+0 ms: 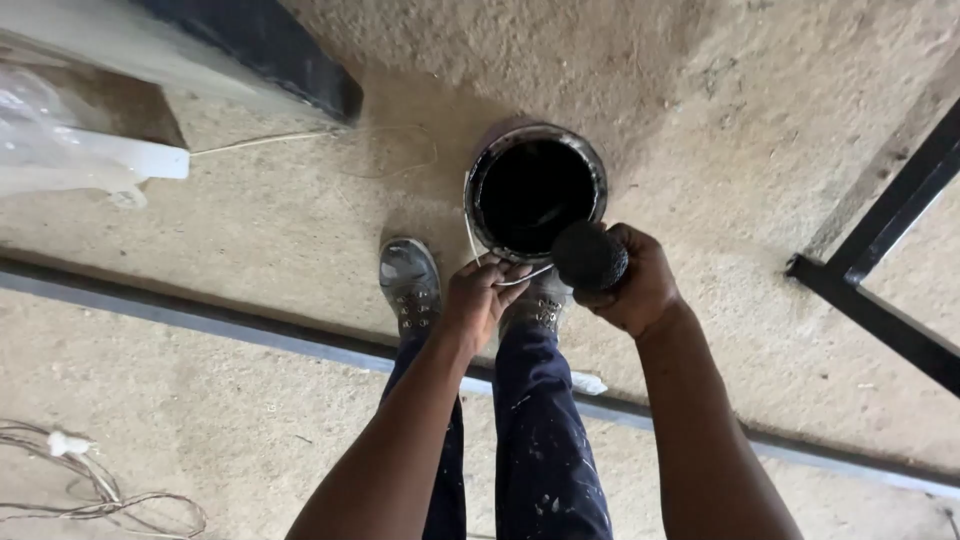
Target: Painting a black metal frame using a small sponge applicator dipped in a paint bucket
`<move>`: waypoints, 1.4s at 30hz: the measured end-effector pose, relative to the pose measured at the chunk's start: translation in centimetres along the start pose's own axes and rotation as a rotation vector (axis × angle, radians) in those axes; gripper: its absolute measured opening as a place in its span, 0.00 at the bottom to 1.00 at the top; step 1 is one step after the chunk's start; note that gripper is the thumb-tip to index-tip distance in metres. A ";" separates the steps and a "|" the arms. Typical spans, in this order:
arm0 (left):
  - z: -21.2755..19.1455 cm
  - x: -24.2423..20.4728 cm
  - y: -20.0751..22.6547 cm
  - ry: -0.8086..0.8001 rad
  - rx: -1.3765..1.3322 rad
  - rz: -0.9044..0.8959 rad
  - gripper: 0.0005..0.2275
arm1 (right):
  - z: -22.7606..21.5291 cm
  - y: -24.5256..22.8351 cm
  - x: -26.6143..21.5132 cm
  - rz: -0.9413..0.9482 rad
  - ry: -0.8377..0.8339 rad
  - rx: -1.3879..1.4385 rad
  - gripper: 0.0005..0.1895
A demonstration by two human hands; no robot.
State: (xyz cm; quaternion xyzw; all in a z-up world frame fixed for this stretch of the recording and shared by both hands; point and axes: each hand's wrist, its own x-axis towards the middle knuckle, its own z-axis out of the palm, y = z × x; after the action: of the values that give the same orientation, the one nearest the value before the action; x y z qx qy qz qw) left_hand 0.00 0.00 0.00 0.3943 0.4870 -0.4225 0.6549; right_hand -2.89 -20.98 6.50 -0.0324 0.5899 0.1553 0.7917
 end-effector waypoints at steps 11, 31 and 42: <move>-1.6 -0.6 5.4 -0.011 -0.163 0.116 0.14 | 4.4 0.6 -0.9 0.033 -0.004 -0.112 0.05; 6.3 -23.2 15.0 -0.209 -0.483 0.336 0.12 | 16.4 -5.4 -14.0 -0.179 -0.289 -0.642 0.30; 9.3 -38.8 25.3 -0.404 -0.564 0.732 0.10 | 30.3 -2.5 -26.8 -0.517 -0.722 -0.753 0.43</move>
State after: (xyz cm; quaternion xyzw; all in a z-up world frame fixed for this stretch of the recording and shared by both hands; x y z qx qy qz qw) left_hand 19.97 6.35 42.36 0.2575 0.2756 -0.0848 0.9223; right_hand 19.02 -21.84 40.60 -0.3998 0.1595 0.1572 0.8888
